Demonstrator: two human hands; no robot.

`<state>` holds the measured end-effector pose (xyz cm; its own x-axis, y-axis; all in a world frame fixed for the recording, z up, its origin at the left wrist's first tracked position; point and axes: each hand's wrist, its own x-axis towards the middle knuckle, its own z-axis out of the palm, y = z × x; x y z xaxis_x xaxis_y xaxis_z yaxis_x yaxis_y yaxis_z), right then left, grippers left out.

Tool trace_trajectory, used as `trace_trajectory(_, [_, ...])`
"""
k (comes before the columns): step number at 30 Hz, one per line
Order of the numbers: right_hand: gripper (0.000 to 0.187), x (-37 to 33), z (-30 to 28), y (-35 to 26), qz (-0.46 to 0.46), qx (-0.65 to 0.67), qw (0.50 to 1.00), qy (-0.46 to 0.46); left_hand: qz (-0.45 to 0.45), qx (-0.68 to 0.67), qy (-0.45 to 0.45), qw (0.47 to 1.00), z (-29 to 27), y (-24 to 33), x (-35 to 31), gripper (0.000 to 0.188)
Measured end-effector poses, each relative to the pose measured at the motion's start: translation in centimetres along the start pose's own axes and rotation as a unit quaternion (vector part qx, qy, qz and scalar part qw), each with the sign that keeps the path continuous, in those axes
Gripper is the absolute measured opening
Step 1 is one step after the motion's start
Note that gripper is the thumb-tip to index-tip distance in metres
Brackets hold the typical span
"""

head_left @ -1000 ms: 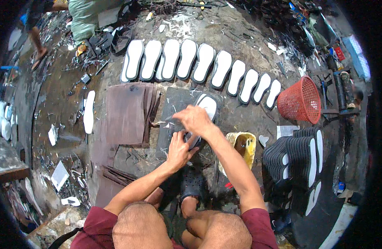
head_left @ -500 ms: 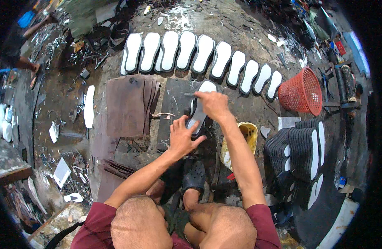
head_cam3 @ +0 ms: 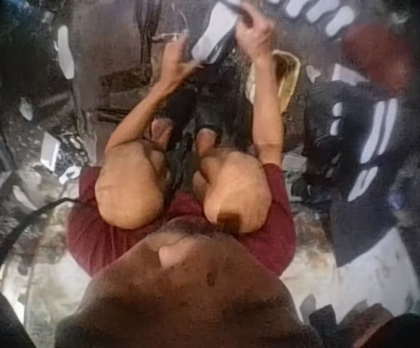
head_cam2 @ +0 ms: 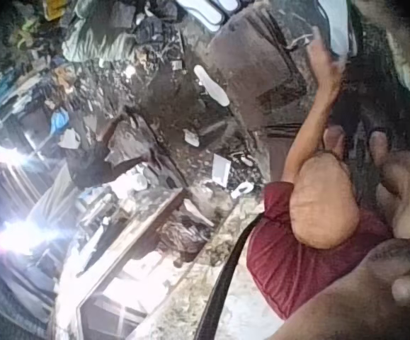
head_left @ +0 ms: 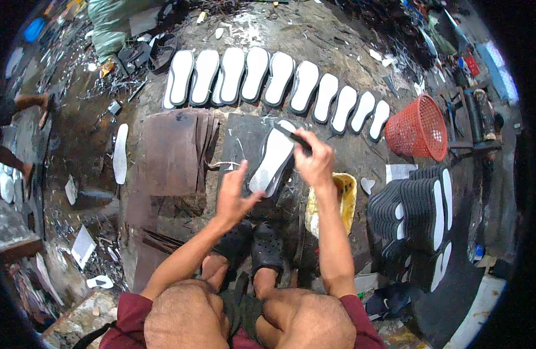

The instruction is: The person sits on the floor and repeatedly picks up white insoles and black rubber soles, presses them together, and places the assembled slippers in a row. The person handles the components one at a time and continues the process throughout the clip.

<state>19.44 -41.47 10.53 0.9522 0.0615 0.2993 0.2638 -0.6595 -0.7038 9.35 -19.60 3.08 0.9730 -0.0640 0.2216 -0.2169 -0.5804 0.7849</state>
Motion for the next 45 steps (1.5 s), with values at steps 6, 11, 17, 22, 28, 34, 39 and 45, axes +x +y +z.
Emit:
trace_trajectory(6, [0.050, 5.7, 1.5, 6.4, -0.069, -0.078, 0.969, -0.223, -0.037, 0.071, -0.082, 0.993, 2.8, 0.7, 0.6, 0.114])
trace_trajectory(11, [0.047, 7.0, 1.9, 8.5, -0.224, -0.176, 0.932, -0.223, -0.041, 0.078, -0.095, 0.992, 3.4, 0.6, 0.3, 0.114])
trace_trajectory(17, [0.037, 1.1, -0.5, 4.9, 0.054, -0.224, 0.951, -0.204, -0.037, 0.048, -0.076, 0.995, 3.7, 0.2, 0.4, 0.114])
trace_trajectory(22, [0.035, -5.1, -0.4, -1.5, 0.061, -0.210, 0.935, -0.280, -0.048, 0.030, -0.077, 0.995, 3.2, 0.5, 0.4, 0.114])
trace_trajectory(28, [0.039, -4.4, 0.8, -0.6, 0.022, -0.133, 0.990, -0.049, -0.028, 0.017, -0.030, 0.999, 4.6, 1.9, 2.9, 0.112])
trace_trajectory(34, [0.041, -5.1, 1.9, 1.5, 0.081, -0.193, 0.976, -0.067, -0.029, 0.027, -0.017, 0.999, 6.0, 0.1, 1.9, 0.117])
trace_trajectory(39, [0.032, -5.4, 3.3, 0.8, -0.021, -0.195, 0.977, -0.088, 0.014, -0.031, 0.053, 0.998, 6.3, -1.2, 0.3, 0.111])
trace_trajectory(45, [0.040, -11.4, 2.9, -0.7, -0.097, -0.230, 0.961, -0.122, -0.191, -0.287, 0.194, 0.918, 4.3, -2.9, -1.6, 0.058])
